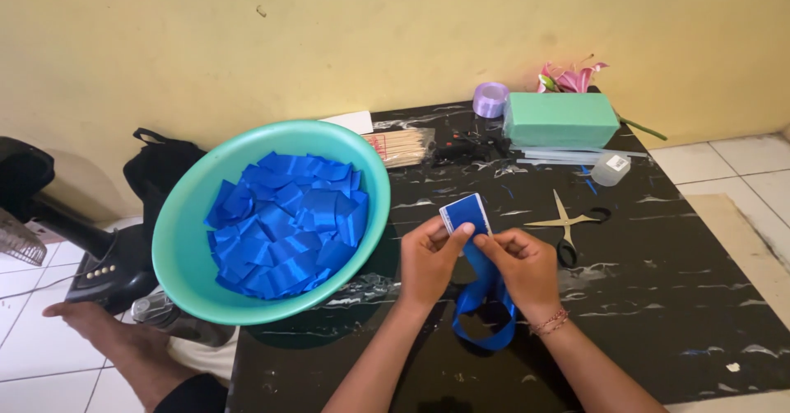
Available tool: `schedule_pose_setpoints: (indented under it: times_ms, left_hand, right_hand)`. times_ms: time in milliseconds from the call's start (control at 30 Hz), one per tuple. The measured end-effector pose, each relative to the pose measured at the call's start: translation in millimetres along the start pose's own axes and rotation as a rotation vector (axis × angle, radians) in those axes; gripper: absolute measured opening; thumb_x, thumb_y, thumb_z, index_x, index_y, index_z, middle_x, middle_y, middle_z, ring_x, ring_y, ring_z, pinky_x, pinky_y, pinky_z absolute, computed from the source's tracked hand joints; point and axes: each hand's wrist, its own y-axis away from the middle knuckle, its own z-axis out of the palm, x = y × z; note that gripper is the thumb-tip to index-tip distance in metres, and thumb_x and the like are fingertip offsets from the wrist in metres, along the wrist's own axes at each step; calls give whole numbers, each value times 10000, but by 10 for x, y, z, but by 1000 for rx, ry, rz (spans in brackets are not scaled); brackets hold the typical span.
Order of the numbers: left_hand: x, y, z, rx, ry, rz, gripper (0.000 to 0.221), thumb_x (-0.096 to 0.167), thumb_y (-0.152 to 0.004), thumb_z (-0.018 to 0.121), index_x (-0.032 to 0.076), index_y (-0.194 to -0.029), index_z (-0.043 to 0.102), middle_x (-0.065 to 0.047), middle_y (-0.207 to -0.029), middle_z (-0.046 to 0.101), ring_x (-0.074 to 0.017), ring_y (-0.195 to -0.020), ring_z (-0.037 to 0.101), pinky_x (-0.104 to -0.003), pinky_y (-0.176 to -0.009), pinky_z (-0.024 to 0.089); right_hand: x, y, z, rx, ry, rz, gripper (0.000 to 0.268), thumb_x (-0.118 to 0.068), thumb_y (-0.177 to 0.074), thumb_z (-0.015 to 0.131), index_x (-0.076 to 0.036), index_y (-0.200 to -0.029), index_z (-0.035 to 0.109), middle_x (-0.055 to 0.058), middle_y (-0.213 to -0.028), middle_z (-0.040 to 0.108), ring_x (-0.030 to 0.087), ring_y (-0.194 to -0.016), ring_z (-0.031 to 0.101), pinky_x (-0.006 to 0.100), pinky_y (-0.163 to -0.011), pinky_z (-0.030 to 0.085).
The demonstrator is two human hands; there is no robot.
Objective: Cutting blue ribbon into uniform segments using a card as a measuring template and scissors
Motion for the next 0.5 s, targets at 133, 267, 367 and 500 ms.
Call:
schedule_pose_setpoints:
  times_ms: [133,267,367,500]
  left_hand:
    - [-41,-16,-10,0,-20,3,146,112,-902,813,20,-1016,809,-106,-823,801,-103,-753,737,-273,-624,628]
    - [-11,-15,-30,-15,-39,14,105,108,-932,783,31,-995,817,-63,-790,792,-72,-752,716,-257,-625,623]
    - [-23,-14,-36,-19,-45,23,102,106,-936,779,32,-993,819,-71,-790,794,-73,-763,709,-266,-613,621]
    - [-90,-28,-51,-27,-40,31,96,101,-941,773,33,-990,820,-95,-782,794,-97,-761,722,-270,-588,612]
  right_hand:
    - [14,6,15,8,-23,10,120,-133,-806,891,-60,-779,800,35,-506,630,37,-493,466,202,-451,395]
    - [26,20,23,1,-31,-5,128,-141,-815,890,-60,-782,797,29,-516,642,34,-511,484,194,-472,420]
    - [6,35,21,6,-36,-12,142,-148,-815,894,-56,-778,791,29,-518,646,30,-511,492,192,-473,427]
    - [44,7,23,3,-34,-34,160,-157,-830,889,-49,-771,788,42,-504,652,39,-483,507,196,-457,427]
